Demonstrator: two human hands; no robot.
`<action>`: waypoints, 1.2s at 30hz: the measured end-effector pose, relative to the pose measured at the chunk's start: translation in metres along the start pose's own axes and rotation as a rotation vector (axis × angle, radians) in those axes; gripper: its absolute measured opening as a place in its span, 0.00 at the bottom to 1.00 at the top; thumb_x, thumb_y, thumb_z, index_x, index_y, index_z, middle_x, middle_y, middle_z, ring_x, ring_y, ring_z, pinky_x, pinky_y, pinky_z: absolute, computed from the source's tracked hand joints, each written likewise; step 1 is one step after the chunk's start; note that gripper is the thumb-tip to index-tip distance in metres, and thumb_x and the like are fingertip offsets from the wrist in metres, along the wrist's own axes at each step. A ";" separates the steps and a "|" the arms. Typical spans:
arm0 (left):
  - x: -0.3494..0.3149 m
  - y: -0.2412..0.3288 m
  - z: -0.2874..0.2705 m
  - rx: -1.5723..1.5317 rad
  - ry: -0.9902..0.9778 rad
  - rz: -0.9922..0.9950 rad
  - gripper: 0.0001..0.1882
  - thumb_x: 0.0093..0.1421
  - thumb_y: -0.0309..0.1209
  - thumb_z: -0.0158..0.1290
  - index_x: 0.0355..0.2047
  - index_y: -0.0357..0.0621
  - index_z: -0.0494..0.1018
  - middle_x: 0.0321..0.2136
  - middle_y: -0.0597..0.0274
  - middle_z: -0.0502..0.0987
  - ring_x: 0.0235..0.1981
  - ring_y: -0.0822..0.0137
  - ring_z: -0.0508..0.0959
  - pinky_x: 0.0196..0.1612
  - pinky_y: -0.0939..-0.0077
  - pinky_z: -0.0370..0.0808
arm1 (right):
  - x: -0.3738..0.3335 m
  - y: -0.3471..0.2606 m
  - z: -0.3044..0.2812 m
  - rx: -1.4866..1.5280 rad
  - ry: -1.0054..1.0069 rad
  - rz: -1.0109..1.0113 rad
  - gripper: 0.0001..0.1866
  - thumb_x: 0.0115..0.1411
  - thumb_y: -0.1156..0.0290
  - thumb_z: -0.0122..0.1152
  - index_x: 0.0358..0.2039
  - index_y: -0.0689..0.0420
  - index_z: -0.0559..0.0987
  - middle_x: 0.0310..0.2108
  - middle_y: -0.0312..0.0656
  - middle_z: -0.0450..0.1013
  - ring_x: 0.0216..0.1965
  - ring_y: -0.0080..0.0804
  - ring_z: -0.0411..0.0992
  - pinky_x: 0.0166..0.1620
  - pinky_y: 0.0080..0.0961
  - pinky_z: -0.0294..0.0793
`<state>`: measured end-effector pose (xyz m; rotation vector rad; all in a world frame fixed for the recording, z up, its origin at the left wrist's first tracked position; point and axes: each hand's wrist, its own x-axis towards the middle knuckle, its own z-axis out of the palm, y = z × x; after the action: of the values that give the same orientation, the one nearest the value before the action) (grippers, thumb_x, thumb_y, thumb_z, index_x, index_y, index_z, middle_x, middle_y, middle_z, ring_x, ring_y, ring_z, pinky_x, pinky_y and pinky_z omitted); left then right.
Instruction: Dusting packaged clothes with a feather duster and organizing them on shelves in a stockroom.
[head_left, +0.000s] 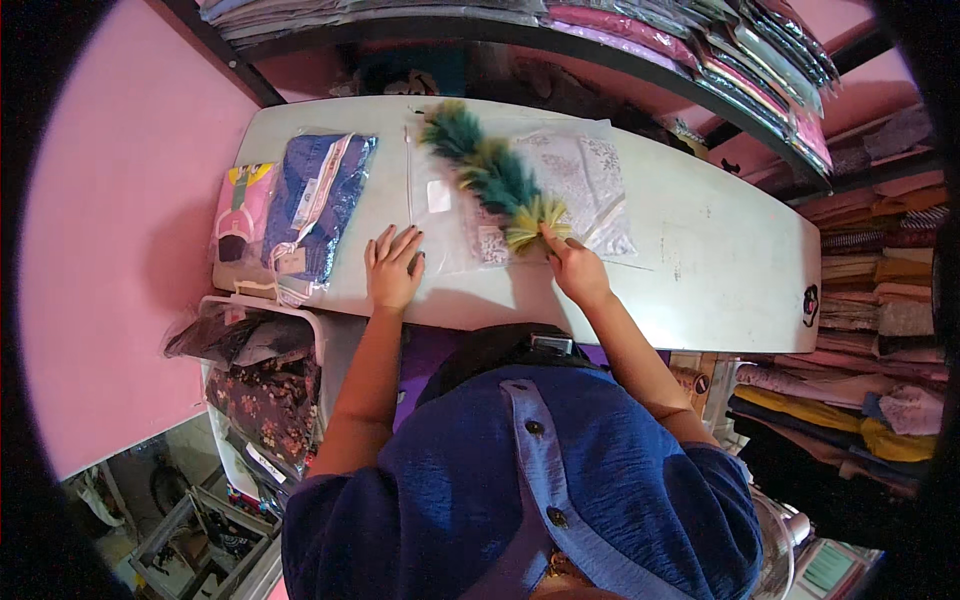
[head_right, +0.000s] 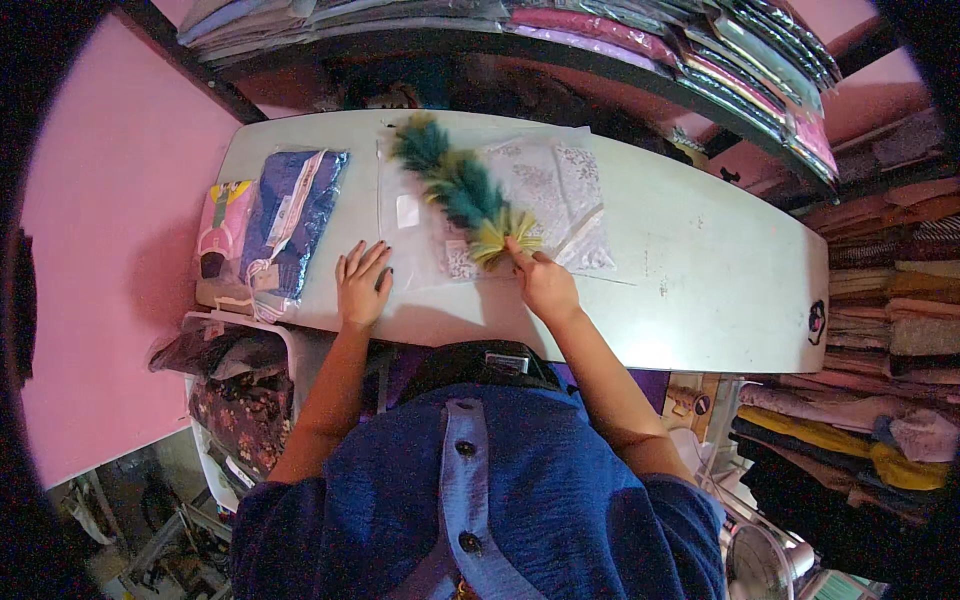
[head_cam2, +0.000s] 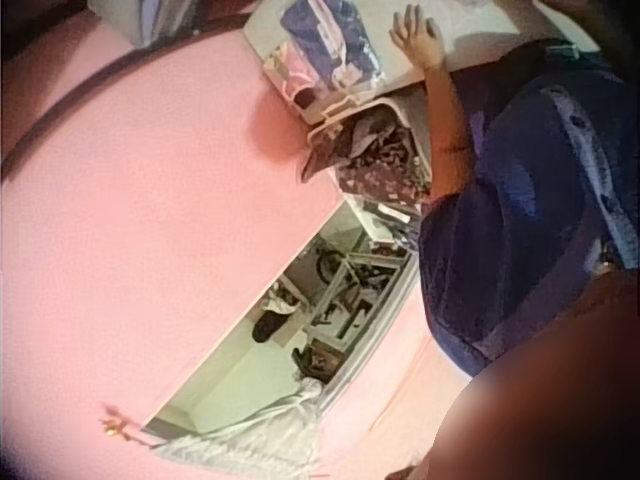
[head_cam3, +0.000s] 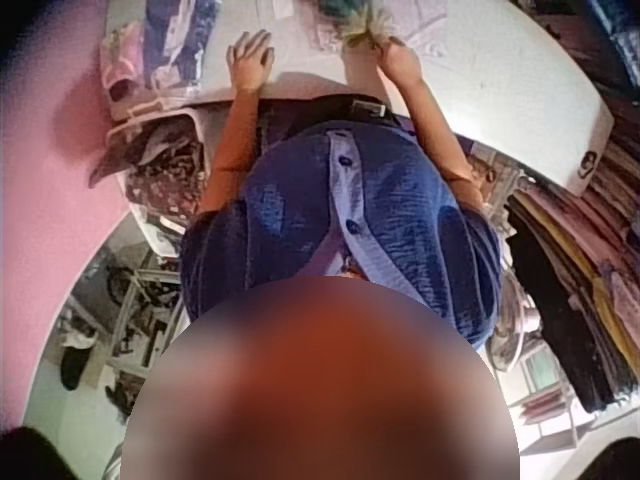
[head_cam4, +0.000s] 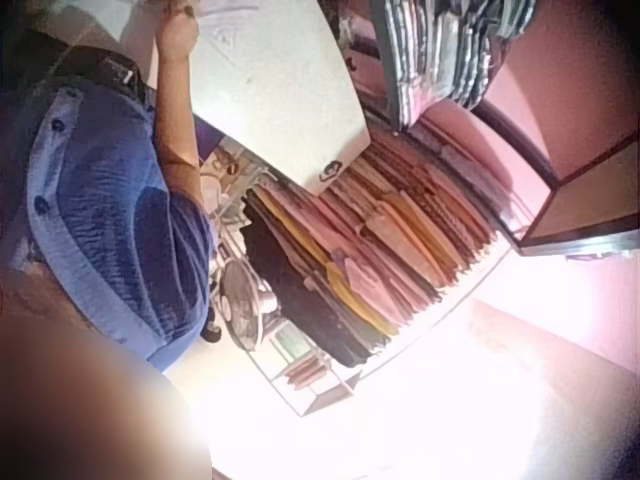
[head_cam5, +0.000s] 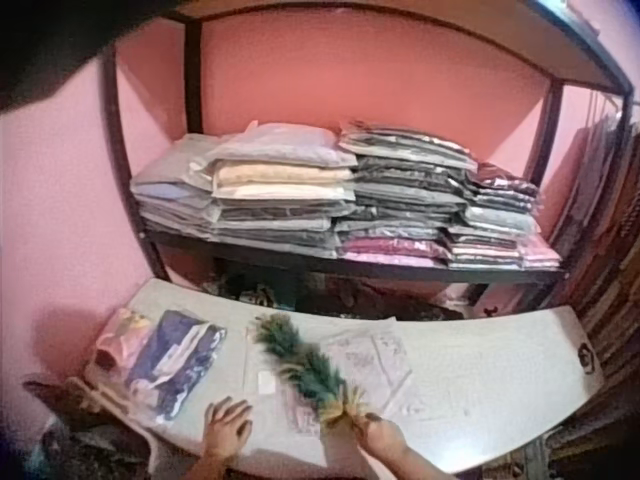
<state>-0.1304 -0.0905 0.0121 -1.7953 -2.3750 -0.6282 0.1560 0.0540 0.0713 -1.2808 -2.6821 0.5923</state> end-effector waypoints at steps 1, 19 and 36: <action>0.000 -0.001 0.000 0.003 0.001 -0.004 0.20 0.51 0.35 0.54 0.47 0.58 0.74 0.52 0.77 0.70 0.59 0.65 0.61 0.61 0.53 0.52 | 0.002 -0.003 0.001 0.001 -0.002 -0.005 0.30 0.56 0.68 0.52 0.60 0.39 0.63 0.30 0.51 0.73 0.28 0.50 0.74 0.32 0.44 0.75; 0.002 -0.001 -0.002 -0.041 0.021 0.000 0.18 0.51 0.35 0.55 0.44 0.57 0.76 0.50 0.76 0.72 0.58 0.63 0.64 0.60 0.52 0.54 | -0.002 0.041 0.007 -0.057 0.254 0.192 0.33 0.54 0.74 0.51 0.62 0.44 0.59 0.29 0.56 0.73 0.26 0.52 0.73 0.28 0.44 0.74; 0.002 -0.002 -0.005 -0.042 -0.057 0.010 0.19 0.54 0.34 0.53 0.47 0.55 0.74 0.53 0.74 0.71 0.60 0.63 0.61 0.62 0.53 0.50 | -0.095 0.062 0.030 0.052 0.426 0.377 0.32 0.55 0.73 0.51 0.61 0.48 0.61 0.27 0.52 0.71 0.23 0.52 0.72 0.25 0.44 0.73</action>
<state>-0.1335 -0.0909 0.0166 -1.8658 -2.4047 -0.6393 0.2538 0.0075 0.0259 -1.6900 -2.0892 0.3652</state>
